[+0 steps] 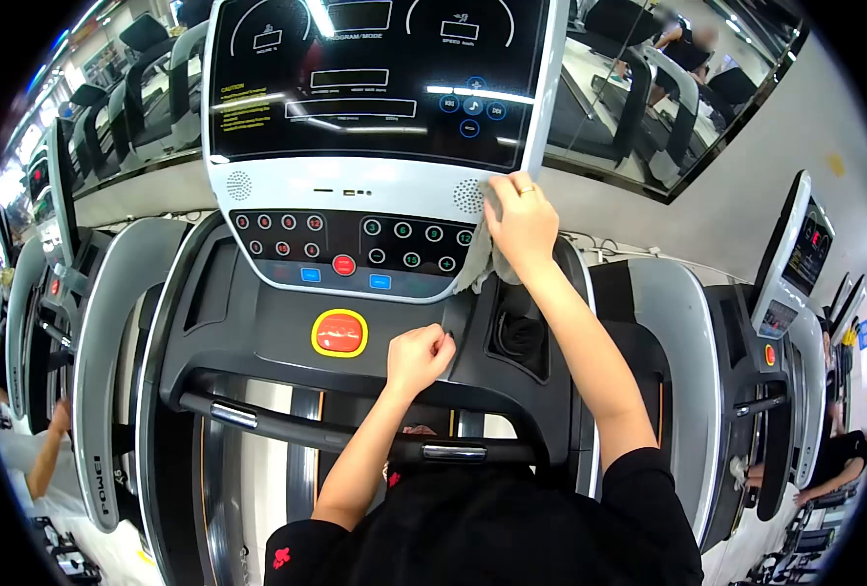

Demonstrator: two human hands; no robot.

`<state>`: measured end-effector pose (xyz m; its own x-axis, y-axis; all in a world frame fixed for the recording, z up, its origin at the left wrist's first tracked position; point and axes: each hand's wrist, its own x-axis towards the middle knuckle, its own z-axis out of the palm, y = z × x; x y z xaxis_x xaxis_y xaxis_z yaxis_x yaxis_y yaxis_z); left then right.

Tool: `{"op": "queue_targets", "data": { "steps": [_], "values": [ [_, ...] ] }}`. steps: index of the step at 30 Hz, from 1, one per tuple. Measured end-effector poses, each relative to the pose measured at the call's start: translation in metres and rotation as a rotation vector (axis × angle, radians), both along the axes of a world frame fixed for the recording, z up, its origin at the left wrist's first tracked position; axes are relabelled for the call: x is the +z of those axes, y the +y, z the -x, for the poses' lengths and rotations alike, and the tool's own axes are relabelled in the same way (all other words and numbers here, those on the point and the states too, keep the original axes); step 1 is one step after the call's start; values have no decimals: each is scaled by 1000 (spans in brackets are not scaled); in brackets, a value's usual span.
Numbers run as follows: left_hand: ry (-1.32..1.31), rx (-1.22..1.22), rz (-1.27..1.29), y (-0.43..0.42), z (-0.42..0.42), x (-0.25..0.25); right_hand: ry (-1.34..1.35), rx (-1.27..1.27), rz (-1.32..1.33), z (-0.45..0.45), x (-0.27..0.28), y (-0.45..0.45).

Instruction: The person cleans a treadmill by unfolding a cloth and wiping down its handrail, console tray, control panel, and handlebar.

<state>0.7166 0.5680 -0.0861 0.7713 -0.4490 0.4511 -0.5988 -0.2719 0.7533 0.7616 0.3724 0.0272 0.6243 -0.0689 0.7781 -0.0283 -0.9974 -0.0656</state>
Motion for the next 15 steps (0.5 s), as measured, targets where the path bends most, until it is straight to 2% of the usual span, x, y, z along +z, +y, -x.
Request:
{"op": "queue_targets", "data": {
  "steps": [3,4,6,9,11,13,15],
  "values": [
    [-65,76,-27,-3,-1,0,-75,-39,-78,0,-5,8],
    [-68,75,-30,-3,-2,0,-22,33,-2,2,-10,10],
    [119,186,74,-4,-2,2,74,140,167,6,-16,9],
    [108,192,82,-15,2,12,76,197,180,3,-10,-1],
    [87,113,92,-24,5,22,96,161,181,0,-2,-4],
    [66,73,52,-30,1,28,-34,86,6,-1,6,-3],
    [56,39,40,-35,-4,27,-33,21,-11,0,-1,7]
  ]
}}
